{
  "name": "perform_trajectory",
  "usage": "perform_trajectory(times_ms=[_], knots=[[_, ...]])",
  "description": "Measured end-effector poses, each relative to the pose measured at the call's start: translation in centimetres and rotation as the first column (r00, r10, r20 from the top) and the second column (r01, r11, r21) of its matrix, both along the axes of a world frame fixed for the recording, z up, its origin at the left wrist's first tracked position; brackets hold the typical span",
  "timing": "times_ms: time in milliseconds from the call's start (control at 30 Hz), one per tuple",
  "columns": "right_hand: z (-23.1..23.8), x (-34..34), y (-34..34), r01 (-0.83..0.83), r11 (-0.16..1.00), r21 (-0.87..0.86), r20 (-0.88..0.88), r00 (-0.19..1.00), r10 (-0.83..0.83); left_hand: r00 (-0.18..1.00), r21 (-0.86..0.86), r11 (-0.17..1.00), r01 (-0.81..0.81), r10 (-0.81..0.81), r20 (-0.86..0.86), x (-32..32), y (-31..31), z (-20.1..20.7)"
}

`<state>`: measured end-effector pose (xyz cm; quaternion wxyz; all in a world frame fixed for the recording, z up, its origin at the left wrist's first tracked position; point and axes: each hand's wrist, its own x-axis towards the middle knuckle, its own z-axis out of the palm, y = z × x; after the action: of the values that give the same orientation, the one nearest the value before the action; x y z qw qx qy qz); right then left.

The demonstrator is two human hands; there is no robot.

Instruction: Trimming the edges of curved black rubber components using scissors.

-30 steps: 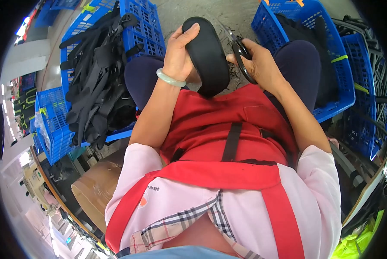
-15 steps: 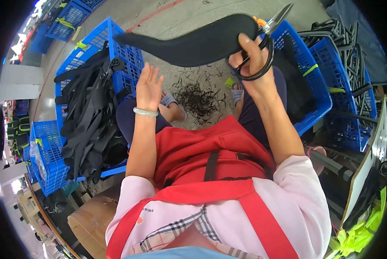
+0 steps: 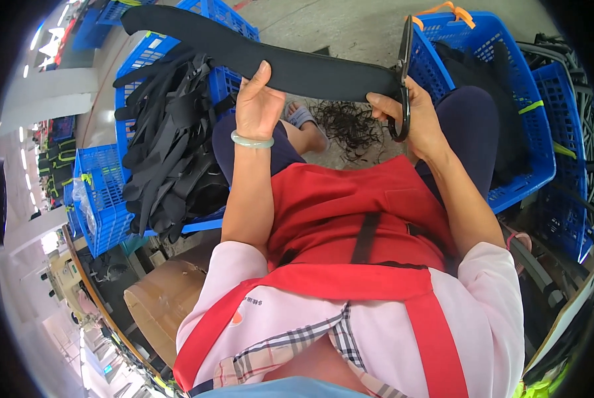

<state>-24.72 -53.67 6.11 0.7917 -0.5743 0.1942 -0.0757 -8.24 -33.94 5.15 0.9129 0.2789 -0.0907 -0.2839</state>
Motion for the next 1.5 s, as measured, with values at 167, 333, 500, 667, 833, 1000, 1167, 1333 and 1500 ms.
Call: perform_trajectory(times_ms=[167,333,500,667,833,1000,1167,1333,1500], knots=[[-0.1,0.2,0.8,-0.023,0.998,-0.055,-0.036,0.999,0.021,1.000,0.002,1.000,0.004,-0.004,0.004,0.1,0.1,-0.2],[1.0,1.7,4.2,0.018,1.000,-0.025,0.014,1.000,-0.018,0.999,0.097,0.995,0.005,-0.010,0.051,-2.9,-2.2,0.6],[1.1,2.5,5.9,-0.087,0.995,-0.054,0.072,0.993,0.091,0.992,0.183,0.977,0.112,-0.121,0.042,-3.8,-1.6,0.9],[1.1,0.3,1.3,-0.171,0.755,-0.633,0.018,0.972,0.235,0.995,0.173,0.982,0.076,-0.085,0.045,-2.8,-0.9,1.7],[3.0,-1.7,0.0,-0.419,0.670,-0.613,-0.214,0.904,0.369,0.983,0.199,0.972,0.124,-0.148,0.111,-2.0,0.0,1.2],[2.5,-1.7,-0.4,-0.421,0.607,-0.674,-0.186,0.892,0.413,0.972,0.211,0.964,0.162,-0.193,0.135,-2.5,-0.6,0.4],[2.9,-1.5,0.2,-0.439,0.574,-0.691,-0.223,0.885,0.408,0.978,0.207,0.967,0.148,-0.174,0.114,-3.2,-1.0,0.8],[2.0,-1.4,0.3,-0.474,0.617,-0.629,-0.294,0.879,0.376,0.971,0.196,0.965,0.173,-0.200,0.129,-3.1,-0.9,0.5],[3.3,-1.4,0.6,-0.406,0.576,-0.709,-0.213,0.902,0.375,0.973,0.198,0.967,0.161,-0.189,0.134,-3.0,-0.7,0.6]])
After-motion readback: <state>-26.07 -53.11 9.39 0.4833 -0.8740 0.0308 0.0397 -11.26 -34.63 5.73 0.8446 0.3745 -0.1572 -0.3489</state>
